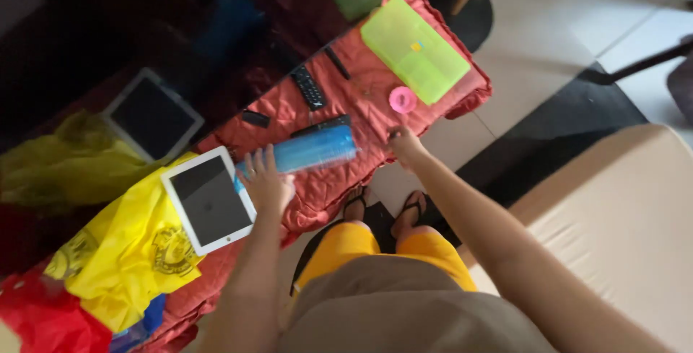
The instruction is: Organizing and moving various items like bags, a tablet, and containers from a tabletop to other storage locations.
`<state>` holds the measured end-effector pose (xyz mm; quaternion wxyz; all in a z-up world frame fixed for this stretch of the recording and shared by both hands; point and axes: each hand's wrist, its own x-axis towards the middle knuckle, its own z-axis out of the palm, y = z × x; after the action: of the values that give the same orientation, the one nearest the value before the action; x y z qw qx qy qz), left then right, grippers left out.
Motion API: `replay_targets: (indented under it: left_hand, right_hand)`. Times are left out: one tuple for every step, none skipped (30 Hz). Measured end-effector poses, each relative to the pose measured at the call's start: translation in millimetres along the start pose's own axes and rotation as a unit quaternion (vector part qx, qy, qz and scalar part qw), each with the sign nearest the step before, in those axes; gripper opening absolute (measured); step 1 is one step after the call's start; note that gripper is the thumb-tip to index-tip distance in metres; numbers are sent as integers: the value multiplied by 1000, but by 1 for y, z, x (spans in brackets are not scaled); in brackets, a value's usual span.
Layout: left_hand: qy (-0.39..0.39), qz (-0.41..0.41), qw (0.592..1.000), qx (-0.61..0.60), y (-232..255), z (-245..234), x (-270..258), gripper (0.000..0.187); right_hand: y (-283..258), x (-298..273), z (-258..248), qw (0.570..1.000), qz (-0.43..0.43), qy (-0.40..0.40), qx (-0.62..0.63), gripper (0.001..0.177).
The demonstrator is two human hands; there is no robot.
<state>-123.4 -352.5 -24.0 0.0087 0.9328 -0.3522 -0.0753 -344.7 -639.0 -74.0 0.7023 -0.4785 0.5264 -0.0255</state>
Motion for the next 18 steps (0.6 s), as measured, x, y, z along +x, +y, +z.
replay_targets:
  left_hand:
    - [-1, -8, 1000, 4, 5, 1, -8, 92]
    - [38, -14, 998, -38, 12, 4, -11, 90]
    - [77, -21, 994, -79, 18, 8, -14, 89]
    - [77, -21, 994, -75, 27, 5, -17, 89]
    - [95, -9, 991, -93, 38, 3, -21, 87]
    - [113, 6, 987, -112, 48, 2, -24, 85]
    - [113, 9, 988, -109, 60, 3, -20, 85]
    - [121, 28, 985, -123, 70, 3, -17, 85]
    - [128, 47, 981, -136, 82, 3, -14, 86]
    - [125, 50, 982, -135, 94, -4, -4, 86]
    - [105, 54, 980, -159, 108, -13, 6, 85]
    - [85, 59, 977, -184, 125, -21, 17, 84]
    - [82, 64, 977, -184, 139, -19, 23, 84]
    - [73, 74, 977, -187, 158, -18, 38, 83]
    - [64, 85, 976, -190, 179, -17, 54, 82]
    - [64, 100, 974, -191, 205, -28, 67, 82]
    - [94, 155, 960, -211, 232, -39, 80, 78]
    - [125, 208, 942, -232, 263, -47, 91, 75]
  right_hand:
    - [14, 35, 1, 1000, 2, -8, -2, 41]
    - [26, 74, 3, 982, -94, 34, -159, 35]
    - [38, 114, 6, 929, -188, 77, -308, 30]
    - [33, 127, 11, 931, -188, 75, -305, 30]
    - [29, 141, 16, 910, -248, 89, -320, 29]
    - [24, 155, 19, 886, -307, 106, -331, 28]
    - [6, 145, 26, 887, -306, 108, -328, 28]
    - [-11, 136, 33, 886, -318, 100, -322, 33]
    - [-29, 126, 39, 885, -329, 92, -316, 38]
    - [-34, 121, 42, 887, -326, 94, -313, 38]
    - [-41, 116, 43, 888, -323, 81, -316, 39]
    - [-50, 111, 41, 889, -320, 68, -319, 40]
    - [-50, 99, 33, 891, -317, 72, -317, 40]
    - [-58, 91, 21, 909, -287, 51, -299, 35]
    - [-67, 84, 7, 925, -257, 30, -279, 31]
    - [-89, 58, -19, 926, -257, 43, -273, 31]
    - [-110, 31, -46, 946, -235, 2, -222, 32]
    - [-129, 5, -75, 961, -213, -40, -172, 34]
